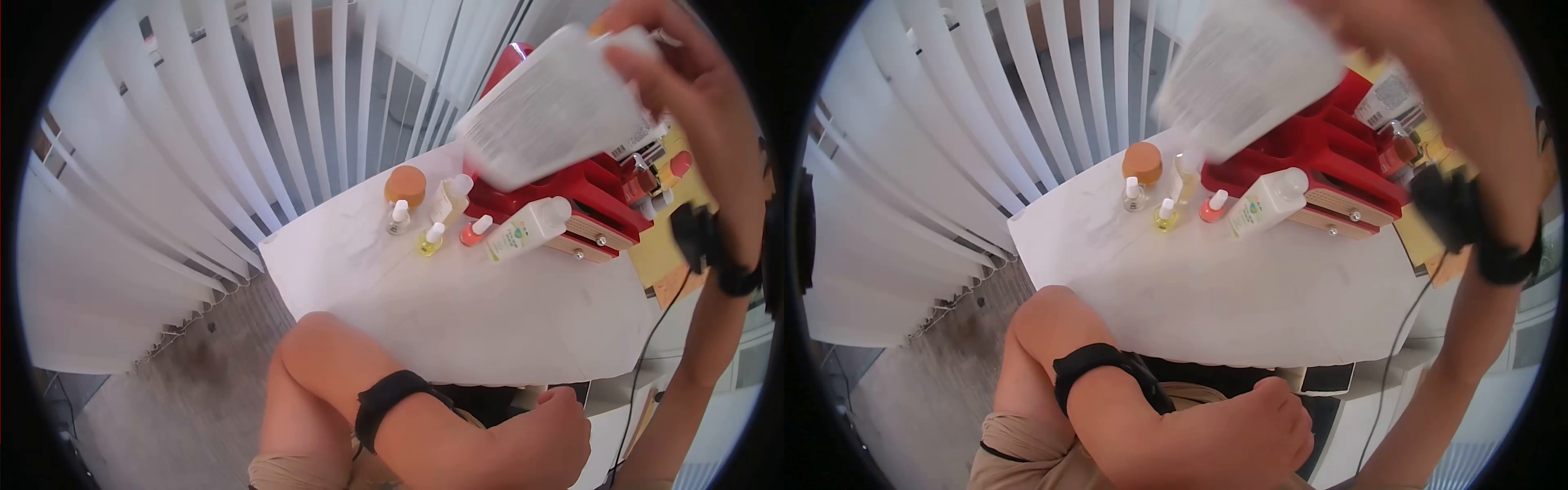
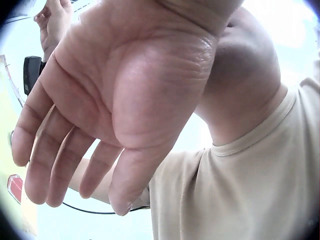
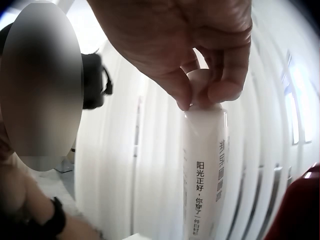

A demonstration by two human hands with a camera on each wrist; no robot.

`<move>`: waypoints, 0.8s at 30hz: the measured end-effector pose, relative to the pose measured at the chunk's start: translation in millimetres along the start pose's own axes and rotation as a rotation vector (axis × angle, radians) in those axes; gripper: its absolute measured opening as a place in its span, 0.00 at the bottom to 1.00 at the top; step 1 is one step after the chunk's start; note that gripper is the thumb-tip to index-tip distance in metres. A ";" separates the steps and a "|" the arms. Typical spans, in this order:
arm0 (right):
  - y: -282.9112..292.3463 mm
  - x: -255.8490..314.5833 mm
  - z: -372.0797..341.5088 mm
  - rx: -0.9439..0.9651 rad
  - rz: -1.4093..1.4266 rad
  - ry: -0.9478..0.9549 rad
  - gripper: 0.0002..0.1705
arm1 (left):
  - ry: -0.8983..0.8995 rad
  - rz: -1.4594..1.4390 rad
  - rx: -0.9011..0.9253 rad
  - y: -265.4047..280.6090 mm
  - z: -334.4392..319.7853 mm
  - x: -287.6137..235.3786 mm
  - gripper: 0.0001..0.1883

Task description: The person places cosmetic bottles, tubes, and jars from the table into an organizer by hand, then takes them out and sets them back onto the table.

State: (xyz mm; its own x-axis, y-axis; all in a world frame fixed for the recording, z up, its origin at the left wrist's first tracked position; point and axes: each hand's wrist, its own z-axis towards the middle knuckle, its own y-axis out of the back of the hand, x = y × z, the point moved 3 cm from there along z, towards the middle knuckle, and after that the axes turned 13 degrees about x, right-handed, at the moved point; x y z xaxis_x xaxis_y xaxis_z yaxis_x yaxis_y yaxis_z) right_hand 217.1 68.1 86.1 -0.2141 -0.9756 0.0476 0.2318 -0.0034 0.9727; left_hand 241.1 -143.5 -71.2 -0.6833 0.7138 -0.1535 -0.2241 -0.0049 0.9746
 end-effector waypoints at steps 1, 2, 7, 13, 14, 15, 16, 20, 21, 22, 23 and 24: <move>-22.9 28.1 0.6 0.088 0.195 -0.056 0.10 | -0.006 -0.002 0.013 0.8 -0.4 -0.5 0.04; -55.8 50.1 1.5 -0.032 0.282 0.137 0.10 | -0.016 -0.006 0.025 2.1 -0.1 -0.5 0.04; -135.0 85.8 16.6 0.241 0.096 0.388 0.11 | -0.057 -0.017 0.082 9.3 3.0 5.0 0.04; -177.4 72.0 10.9 0.306 0.178 0.459 0.15 | -0.100 -0.036 -0.039 3.0 9.3 3.9 0.06; -162.1 68.0 6.3 0.285 0.181 0.466 0.16 | -0.081 -0.045 0.031 -8.1 15.9 3.0 0.05; -147.1 60.0 5.7 0.310 0.137 0.397 0.17 | -0.050 -0.052 0.109 -15.1 19.2 5.8 0.06; -135.0 49.3 9.8 0.331 0.110 0.344 0.18 | -0.096 -0.043 0.085 -8.5 15.2 9.6 0.06; -77.0 -68.6 24.2 0.124 -0.037 0.011 0.20 | -0.065 0.035 -0.008 9.1 1.8 14.2 0.08; -64.1 -108.4 23.4 0.032 -0.132 -0.112 0.21 | -0.062 0.068 0.046 8.5 1.9 13.9 0.10; -55.9 -154.0 15.2 -0.107 -0.312 -0.011 0.21 | -0.057 0.071 0.053 9.0 1.3 13.7 0.10; -47.5 -185.9 7.5 -0.081 -0.443 -0.105 0.22 | -0.069 0.063 0.032 10.5 0.4 13.4 0.10; -39.9 -206.4 1.8 -0.057 -0.575 -0.198 0.23 | -0.079 0.059 0.010 12.1 0.1 13.4 0.10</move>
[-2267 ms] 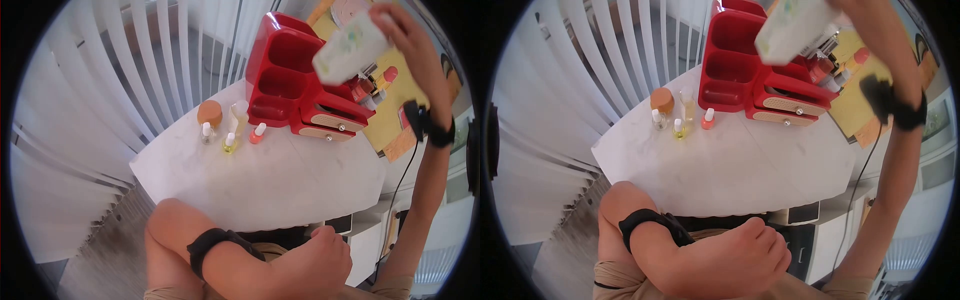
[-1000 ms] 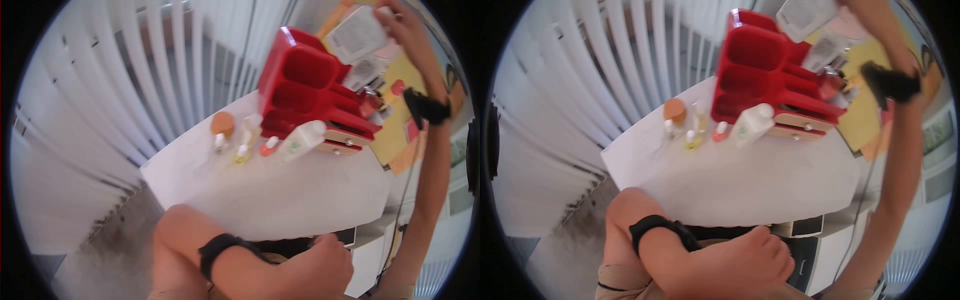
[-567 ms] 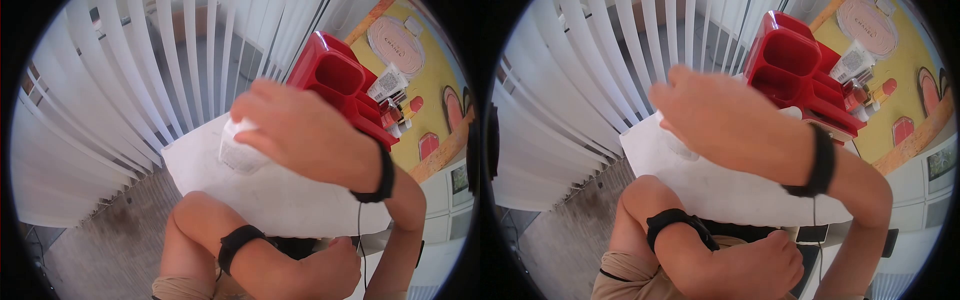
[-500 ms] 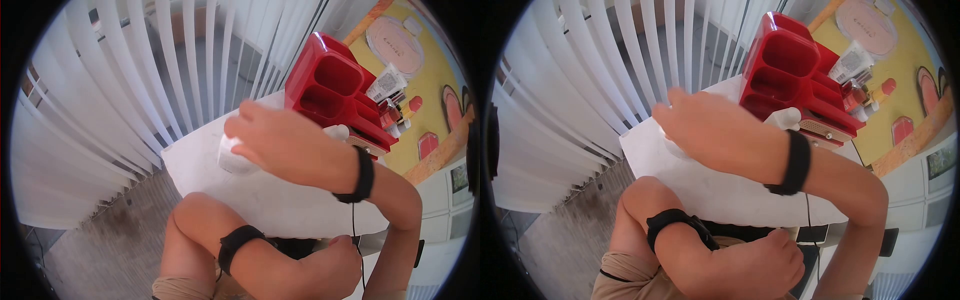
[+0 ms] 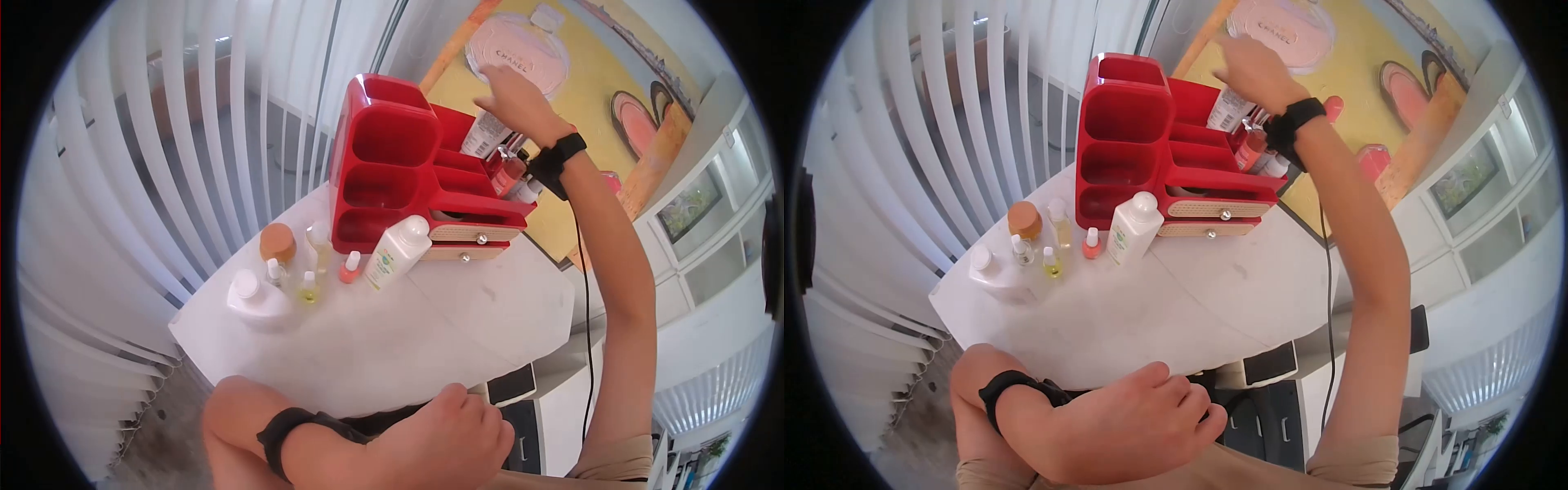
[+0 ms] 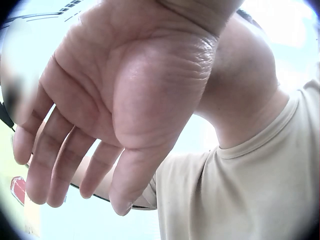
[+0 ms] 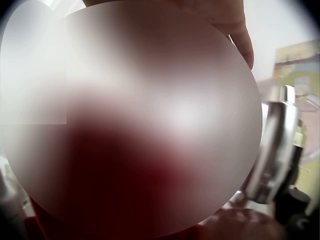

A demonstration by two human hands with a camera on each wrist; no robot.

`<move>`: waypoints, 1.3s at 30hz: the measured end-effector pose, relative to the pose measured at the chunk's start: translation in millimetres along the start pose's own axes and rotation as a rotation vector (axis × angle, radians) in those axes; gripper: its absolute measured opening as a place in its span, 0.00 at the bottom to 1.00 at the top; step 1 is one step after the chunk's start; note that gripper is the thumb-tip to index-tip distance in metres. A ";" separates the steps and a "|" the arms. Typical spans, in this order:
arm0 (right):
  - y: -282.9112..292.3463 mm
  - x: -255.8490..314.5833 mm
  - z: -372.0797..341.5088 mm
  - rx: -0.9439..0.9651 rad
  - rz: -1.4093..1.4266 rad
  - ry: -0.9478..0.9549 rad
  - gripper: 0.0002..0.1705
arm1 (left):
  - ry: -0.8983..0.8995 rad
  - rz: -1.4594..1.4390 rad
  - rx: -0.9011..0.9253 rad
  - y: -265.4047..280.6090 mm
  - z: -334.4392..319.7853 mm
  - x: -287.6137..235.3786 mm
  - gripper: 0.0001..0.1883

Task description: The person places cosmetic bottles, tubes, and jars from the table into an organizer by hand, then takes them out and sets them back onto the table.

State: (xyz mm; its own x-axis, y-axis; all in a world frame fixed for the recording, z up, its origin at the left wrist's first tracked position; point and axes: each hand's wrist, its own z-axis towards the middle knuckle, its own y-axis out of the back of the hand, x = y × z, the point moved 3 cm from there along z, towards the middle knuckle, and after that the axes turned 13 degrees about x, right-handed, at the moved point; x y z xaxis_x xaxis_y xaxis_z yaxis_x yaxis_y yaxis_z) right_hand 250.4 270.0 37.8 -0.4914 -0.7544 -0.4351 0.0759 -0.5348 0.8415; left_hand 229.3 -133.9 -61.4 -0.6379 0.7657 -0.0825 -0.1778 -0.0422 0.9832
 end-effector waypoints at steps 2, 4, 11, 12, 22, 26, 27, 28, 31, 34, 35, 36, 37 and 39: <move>-9.8 -18.6 -3.1 0.146 0.018 -0.114 0.24 | 0.011 0.009 0.012 -3.3 0.8 0.0 0.09; -21.1 -36.6 -5.1 0.303 0.032 -0.223 0.26 | 0.019 0.010 0.016 -3.4 3.2 2.1 0.09; 12.8 -49.7 1.5 -0.073 0.117 -0.066 0.25 | 0.007 -0.007 0.047 -0.9 9.6 10.1 0.07; 35.3 -40.4 0.6 -0.047 0.184 -0.150 0.26 | 0.000 0.008 0.024 -1.3 9.2 10.1 0.07; 116.4 131.7 -62.3 0.259 0.754 -0.096 0.19 | 0.030 0.030 0.124 -8.6 18.1 7.1 0.10; 56.1 216.2 -81.3 0.073 0.502 0.605 0.15 | 0.054 0.045 0.119 -11.4 17.4 7.2 0.09; 41.3 227.6 -84.5 0.189 0.640 0.542 0.14 | 0.059 0.046 0.107 -11.5 17.1 7.9 0.09; 28.7 237.9 -88.3 0.306 0.774 0.475 0.13 | 0.057 0.046 0.106 -10.7 16.9 8.4 0.09; 18.2 256.6 -96.2 0.376 0.701 0.500 0.14 | 0.058 0.022 0.089 -7.1 17.3 11.9 0.08; 43.6 243.2 -101.0 0.375 0.685 0.485 0.13 | -0.001 0.021 0.073 -6.0 16.1 9.9 0.08; 47.7 232.6 -102.5 0.337 0.698 0.445 0.13 | 0.010 0.014 0.105 -5.5 16.0 9.5 0.08; 45.6 215.4 -100.2 0.341 0.679 0.427 0.13 | 0.023 0.007 0.140 -6.0 15.8 9.6 0.08; 43.7 188.1 -93.5 0.216 0.755 0.396 0.13 | 0.003 0.015 0.127 -7.7 15.4 8.7 0.08; 51.7 133.8 -84.3 0.127 0.736 0.167 0.14 | 0.007 0.017 0.035 -9.9 14.1 8.4 0.09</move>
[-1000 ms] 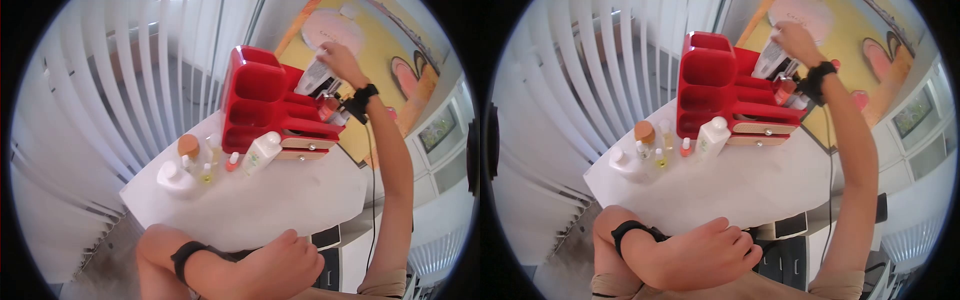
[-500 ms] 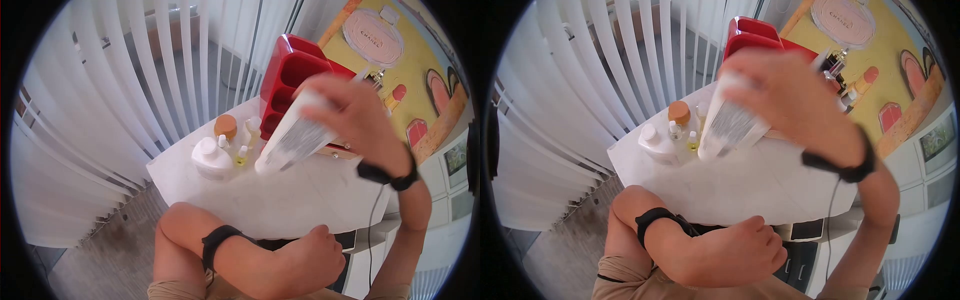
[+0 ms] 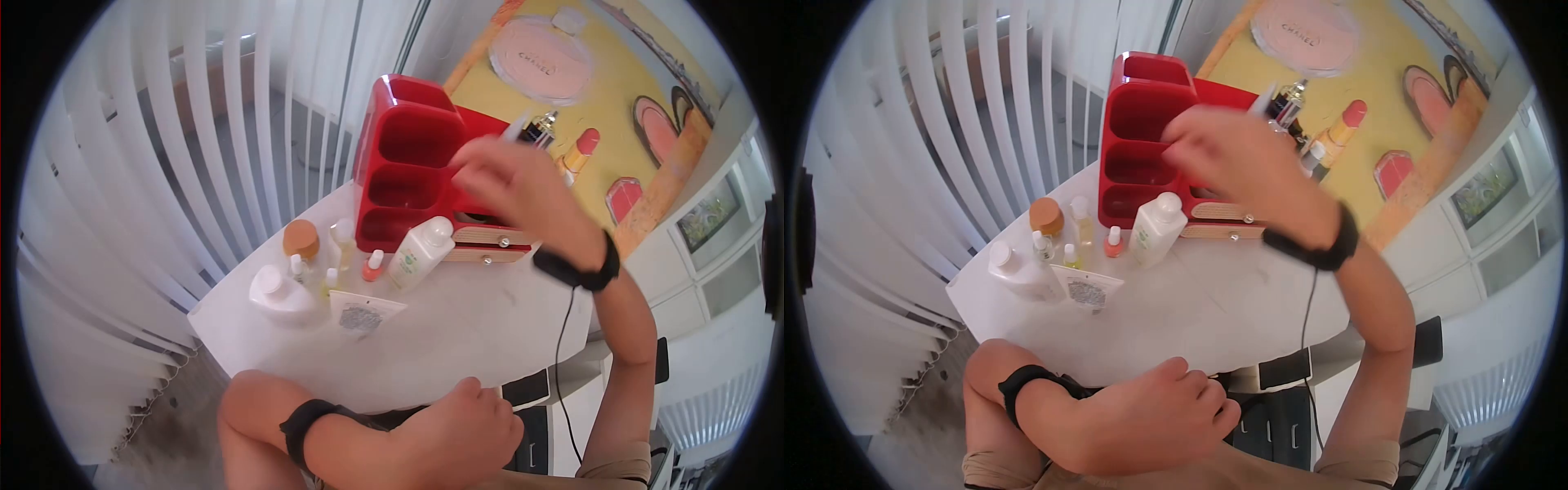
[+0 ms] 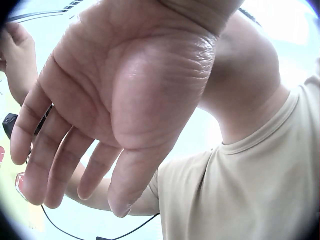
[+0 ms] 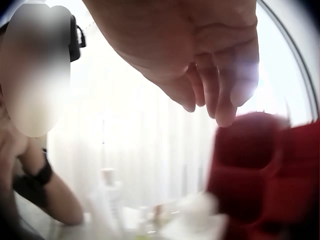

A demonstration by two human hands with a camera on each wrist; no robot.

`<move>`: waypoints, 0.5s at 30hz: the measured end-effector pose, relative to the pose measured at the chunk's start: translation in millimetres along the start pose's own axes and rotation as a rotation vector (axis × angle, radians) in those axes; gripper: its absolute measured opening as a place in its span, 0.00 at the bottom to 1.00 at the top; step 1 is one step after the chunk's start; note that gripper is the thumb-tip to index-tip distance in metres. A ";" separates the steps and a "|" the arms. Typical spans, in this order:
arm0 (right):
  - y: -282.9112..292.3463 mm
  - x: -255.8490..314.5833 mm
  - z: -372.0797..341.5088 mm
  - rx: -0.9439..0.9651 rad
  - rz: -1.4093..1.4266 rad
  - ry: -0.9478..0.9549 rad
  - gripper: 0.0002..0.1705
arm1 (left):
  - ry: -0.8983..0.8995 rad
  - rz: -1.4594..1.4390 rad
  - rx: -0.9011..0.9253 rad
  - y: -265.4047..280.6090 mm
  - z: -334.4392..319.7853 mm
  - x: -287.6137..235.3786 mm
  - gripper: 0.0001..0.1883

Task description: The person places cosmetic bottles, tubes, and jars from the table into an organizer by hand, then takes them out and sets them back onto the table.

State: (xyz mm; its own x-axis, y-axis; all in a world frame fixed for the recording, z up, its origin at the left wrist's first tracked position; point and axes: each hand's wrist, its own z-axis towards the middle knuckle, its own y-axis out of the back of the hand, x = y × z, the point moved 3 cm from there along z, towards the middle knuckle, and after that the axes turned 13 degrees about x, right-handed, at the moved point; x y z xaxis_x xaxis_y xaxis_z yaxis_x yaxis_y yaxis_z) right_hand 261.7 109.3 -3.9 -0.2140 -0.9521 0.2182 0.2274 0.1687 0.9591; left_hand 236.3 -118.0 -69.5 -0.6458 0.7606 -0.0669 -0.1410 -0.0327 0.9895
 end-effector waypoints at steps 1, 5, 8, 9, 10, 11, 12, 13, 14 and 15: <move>21.7 -15.9 -4.8 -0.033 -0.078 -0.200 0.14 | -0.010 0.004 -0.003 -0.3 -0.2 -0.3 0.09; 41.9 -89.6 -39.2 -0.089 -0.421 -0.380 0.14 | -0.002 -0.002 0.014 -3.0 -0.2 -2.1 0.09; 28.5 -114.9 -49.6 -0.044 -0.490 -0.398 0.15 | 0.012 0.016 0.070 -2.5 2.5 -3.8 0.07; 24.9 -120.4 -52.8 -0.017 -0.476 -0.401 0.15 | 0.017 0.017 0.120 -2.9 4.2 -4.2 0.07; 24.8 -126.3 -55.6 -0.020 -0.464 -0.404 0.15 | 0.017 0.015 0.132 -3.4 5.6 -3.8 0.07; 24.1 -132.2 -55.4 -0.029 -0.381 -0.347 0.15 | 0.015 0.010 0.090 -3.2 5.9 -3.3 0.07; 19.2 -137.1 -54.8 -0.040 -0.292 -0.285 0.15 | 0.019 0.004 0.053 -4.0 4.9 -2.6 0.07; 20.2 -134.4 -55.0 -0.045 -0.267 -0.277 0.15 | 0.033 0.001 0.076 -8.5 4.5 -2.1 0.07; 33.1 -128.3 -57.9 -0.127 -0.208 -0.266 0.15 | 0.029 -0.006 0.076 -14.2 4.7 -2.5 0.07; 47.5 -119.3 -58.2 -0.202 -0.153 -0.257 0.15 | 0.023 -0.019 0.069 -18.1 6.1 -2.4 0.07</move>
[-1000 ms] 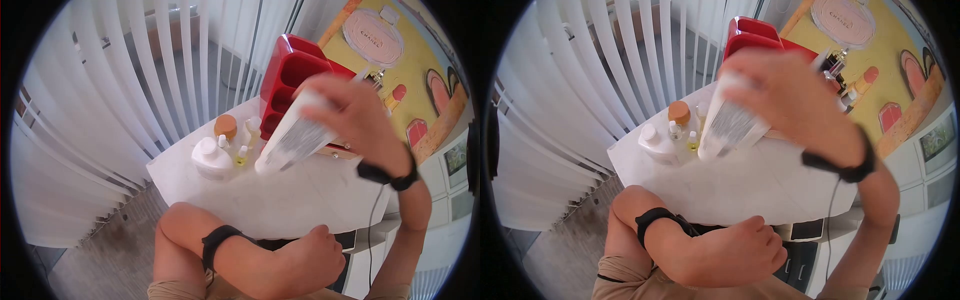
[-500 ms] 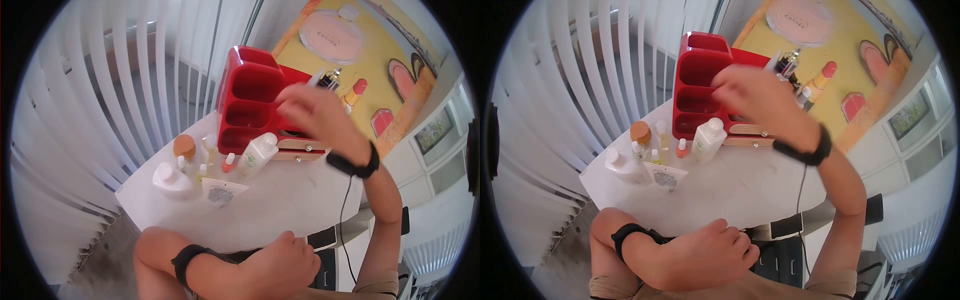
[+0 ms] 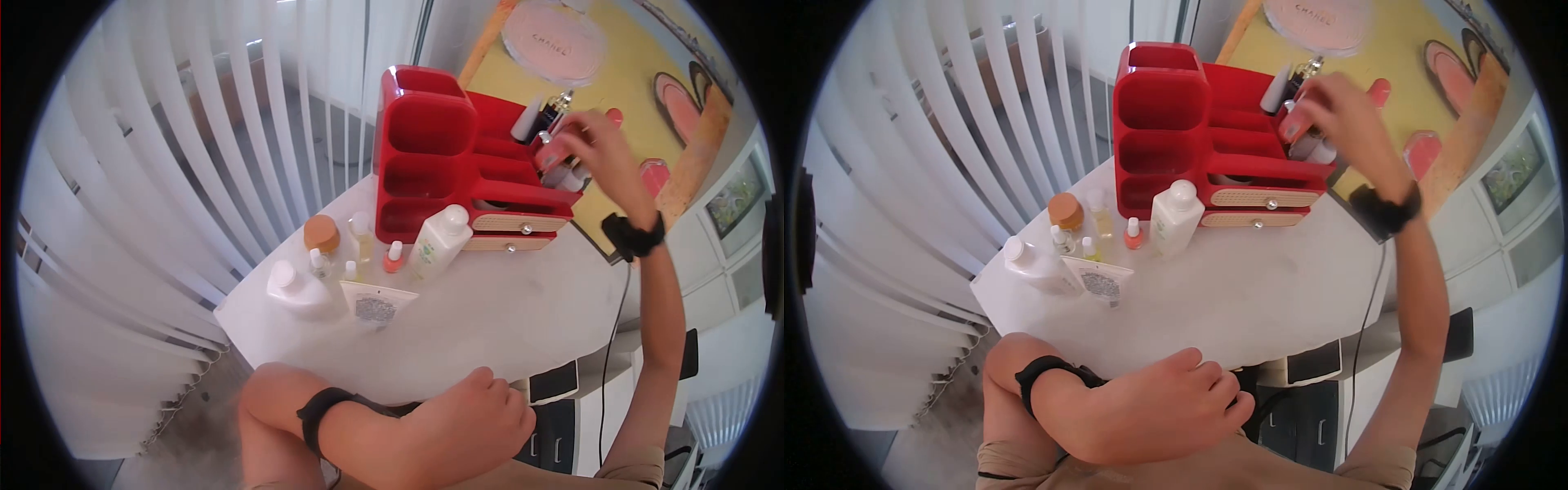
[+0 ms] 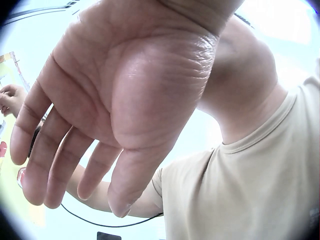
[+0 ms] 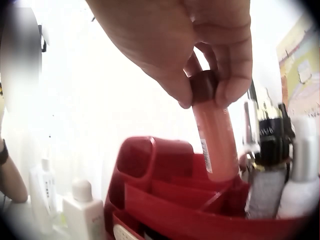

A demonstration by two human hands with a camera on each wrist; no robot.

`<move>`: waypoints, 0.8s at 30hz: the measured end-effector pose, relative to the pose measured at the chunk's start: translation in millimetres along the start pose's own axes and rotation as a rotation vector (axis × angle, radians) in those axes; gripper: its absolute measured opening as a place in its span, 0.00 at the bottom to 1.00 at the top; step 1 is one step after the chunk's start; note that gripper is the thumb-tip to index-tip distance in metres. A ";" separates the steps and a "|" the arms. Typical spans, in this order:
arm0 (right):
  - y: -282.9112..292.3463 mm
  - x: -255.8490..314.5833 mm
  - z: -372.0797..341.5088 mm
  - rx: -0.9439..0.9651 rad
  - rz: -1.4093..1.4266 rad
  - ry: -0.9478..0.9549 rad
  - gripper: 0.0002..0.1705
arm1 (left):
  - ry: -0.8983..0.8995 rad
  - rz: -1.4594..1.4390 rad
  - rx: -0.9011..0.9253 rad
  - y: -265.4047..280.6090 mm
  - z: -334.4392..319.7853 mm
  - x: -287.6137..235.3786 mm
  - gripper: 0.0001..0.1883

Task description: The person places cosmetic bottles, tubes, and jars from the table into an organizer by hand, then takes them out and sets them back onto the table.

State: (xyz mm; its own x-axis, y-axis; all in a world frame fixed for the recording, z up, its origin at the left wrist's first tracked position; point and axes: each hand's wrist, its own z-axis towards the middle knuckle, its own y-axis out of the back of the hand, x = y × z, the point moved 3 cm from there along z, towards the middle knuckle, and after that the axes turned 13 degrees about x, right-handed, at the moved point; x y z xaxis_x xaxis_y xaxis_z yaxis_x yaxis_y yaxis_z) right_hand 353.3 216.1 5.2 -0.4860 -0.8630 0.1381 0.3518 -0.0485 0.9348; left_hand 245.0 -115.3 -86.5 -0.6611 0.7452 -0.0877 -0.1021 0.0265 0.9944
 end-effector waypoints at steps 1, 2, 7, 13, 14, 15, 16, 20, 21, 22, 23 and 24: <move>12.6 17.5 -2.4 -0.066 0.047 0.019 0.15 | 0.010 -0.011 0.009 -1.8 1.6 0.4 0.07; 19.2 38.5 -10.1 -0.133 0.094 0.029 0.15 | 0.014 -0.016 0.015 -3.3 3.5 0.2 0.07; -33.7 120.1 -45.9 0.188 0.148 0.299 0.11 | 0.032 0.053 0.139 5.9 16.2 4.5 0.10; -144.6 163.6 -67.4 0.467 0.179 0.433 0.12 | 0.032 0.066 0.035 -2.1 8.6 -0.2 0.15; -153.6 165.4 -66.5 0.438 0.148 0.463 0.14 | 0.027 0.067 0.052 -1.1 9.4 0.6 0.15; -162.0 165.0 -65.3 0.430 0.152 0.459 0.14 | 0.021 0.068 0.067 -0.1 10.1 1.5 0.14; -168.6 164.4 -63.6 0.427 0.134 0.458 0.16 | 0.017 0.071 0.072 1.5 11.0 2.5 0.14; -155.1 159.2 -65.7 0.338 0.220 0.493 0.18 | 0.024 0.077 0.083 4.9 9.9 5.4 0.14; -142.3 154.8 -67.8 0.343 0.188 0.475 0.18 | 0.023 0.076 0.071 4.6 11.2 5.9 0.14; -125.4 150.4 -69.4 0.338 0.173 0.440 0.19 | -0.005 0.084 0.038 5.1 12.2 5.2 0.14; -112.4 145.1 -71.0 0.334 0.159 0.406 0.20 | -0.003 0.064 0.072 3.7 11.5 5.3 0.14; -101.6 132.8 -69.8 0.340 0.128 0.391 0.20 | 0.005 0.045 0.112 2.8 12.4 6.9 0.14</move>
State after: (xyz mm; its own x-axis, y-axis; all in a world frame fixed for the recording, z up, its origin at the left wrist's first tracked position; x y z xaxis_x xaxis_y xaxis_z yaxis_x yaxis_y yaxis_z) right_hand 308.9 71.3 -94.3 -0.0983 -0.9775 0.1868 0.0779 0.1796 0.9807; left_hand 249.4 -101.8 -83.6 -0.6671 0.7437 -0.0427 0.0111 0.0672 0.9977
